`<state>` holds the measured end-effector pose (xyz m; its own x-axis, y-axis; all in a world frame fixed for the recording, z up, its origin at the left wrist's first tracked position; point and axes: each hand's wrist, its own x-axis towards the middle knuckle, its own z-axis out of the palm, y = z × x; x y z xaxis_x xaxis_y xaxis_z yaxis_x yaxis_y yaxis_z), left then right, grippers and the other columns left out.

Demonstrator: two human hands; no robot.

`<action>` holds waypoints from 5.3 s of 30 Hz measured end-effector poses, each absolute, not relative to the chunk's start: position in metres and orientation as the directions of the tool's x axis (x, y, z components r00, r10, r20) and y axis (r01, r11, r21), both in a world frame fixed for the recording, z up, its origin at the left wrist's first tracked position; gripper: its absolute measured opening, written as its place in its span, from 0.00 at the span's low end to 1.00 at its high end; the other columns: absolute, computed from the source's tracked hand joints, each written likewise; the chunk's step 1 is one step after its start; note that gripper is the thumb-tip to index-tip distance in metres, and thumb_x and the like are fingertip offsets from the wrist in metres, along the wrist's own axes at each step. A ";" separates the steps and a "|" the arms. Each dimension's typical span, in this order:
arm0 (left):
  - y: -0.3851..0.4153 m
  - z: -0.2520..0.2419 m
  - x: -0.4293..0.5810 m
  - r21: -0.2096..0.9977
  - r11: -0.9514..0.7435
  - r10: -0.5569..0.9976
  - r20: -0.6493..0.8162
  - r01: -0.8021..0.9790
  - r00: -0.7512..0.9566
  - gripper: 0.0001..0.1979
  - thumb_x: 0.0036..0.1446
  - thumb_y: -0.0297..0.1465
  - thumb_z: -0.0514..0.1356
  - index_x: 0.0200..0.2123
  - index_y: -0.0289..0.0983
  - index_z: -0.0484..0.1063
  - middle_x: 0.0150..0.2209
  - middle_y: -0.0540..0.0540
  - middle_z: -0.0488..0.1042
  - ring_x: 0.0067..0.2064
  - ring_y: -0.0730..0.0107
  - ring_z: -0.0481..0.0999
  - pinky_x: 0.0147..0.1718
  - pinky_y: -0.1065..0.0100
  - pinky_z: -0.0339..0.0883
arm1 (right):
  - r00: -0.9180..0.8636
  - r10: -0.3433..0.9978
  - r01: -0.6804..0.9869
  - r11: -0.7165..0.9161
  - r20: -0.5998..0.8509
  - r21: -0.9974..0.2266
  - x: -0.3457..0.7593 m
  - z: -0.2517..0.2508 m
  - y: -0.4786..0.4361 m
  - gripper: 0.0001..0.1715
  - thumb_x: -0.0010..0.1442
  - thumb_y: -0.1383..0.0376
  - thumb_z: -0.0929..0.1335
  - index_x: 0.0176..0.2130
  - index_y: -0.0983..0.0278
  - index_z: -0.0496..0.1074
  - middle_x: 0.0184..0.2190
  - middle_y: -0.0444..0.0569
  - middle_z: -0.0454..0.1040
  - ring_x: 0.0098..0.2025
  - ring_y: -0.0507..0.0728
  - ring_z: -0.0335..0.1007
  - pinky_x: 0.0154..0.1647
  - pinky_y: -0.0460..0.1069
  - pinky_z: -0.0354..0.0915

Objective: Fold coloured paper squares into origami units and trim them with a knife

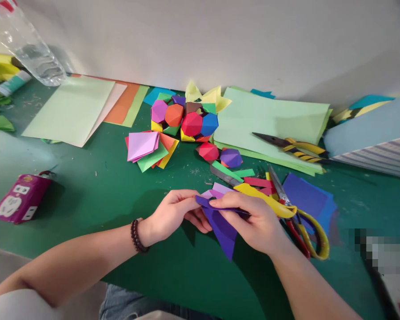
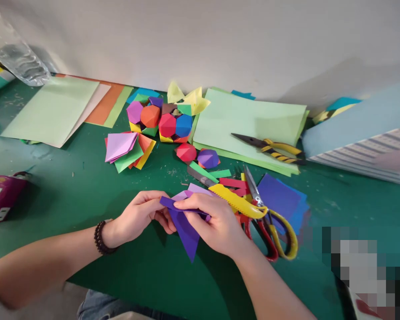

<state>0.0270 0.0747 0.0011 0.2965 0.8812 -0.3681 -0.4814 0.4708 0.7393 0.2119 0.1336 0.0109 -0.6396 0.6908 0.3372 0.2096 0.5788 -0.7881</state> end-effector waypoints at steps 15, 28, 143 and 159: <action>0.074 0.010 0.025 0.983 0.174 0.981 -0.169 -0.058 0.090 0.15 0.60 0.40 0.60 0.30 0.34 0.74 0.25 0.46 0.77 0.27 0.71 0.78 0.28 0.72 0.73 | -0.679 0.731 0.260 0.330 0.071 -0.907 0.222 0.025 0.131 0.16 0.64 0.58 0.66 0.50 0.57 0.73 0.44 0.48 0.78 0.41 0.56 0.76 0.39 0.49 0.72; 0.075 0.007 0.028 0.977 0.206 0.971 -0.197 -0.054 0.134 0.12 0.59 0.37 0.61 0.30 0.34 0.77 0.25 0.45 0.77 0.28 0.69 0.79 0.29 0.72 0.74 | -0.537 0.828 0.482 0.141 -0.164 -0.865 0.216 0.021 0.131 0.11 0.61 0.56 0.68 0.34 0.59 0.76 0.29 0.45 0.76 0.29 0.53 0.71 0.28 0.48 0.67; 0.083 0.039 0.005 0.861 0.282 0.855 -0.426 -0.423 -0.296 0.14 0.44 0.34 0.72 0.36 0.36 0.78 0.32 0.45 0.81 0.34 0.61 0.81 0.31 0.65 0.77 | -0.565 0.511 0.568 0.810 0.648 -0.144 0.237 0.014 0.148 0.10 0.67 0.66 0.62 0.44 0.63 0.71 0.36 0.47 0.74 0.27 0.51 0.70 0.25 0.48 0.62; 0.085 0.038 0.010 0.890 0.345 0.864 -0.426 -0.299 -0.270 0.25 0.43 0.49 0.71 0.34 0.33 0.78 0.27 0.43 0.80 0.33 0.57 0.82 0.27 0.67 0.75 | -0.552 0.560 0.535 0.806 0.618 -0.252 0.235 0.013 0.146 0.10 0.65 0.65 0.64 0.44 0.62 0.72 0.36 0.47 0.74 0.28 0.51 0.71 0.23 0.46 0.61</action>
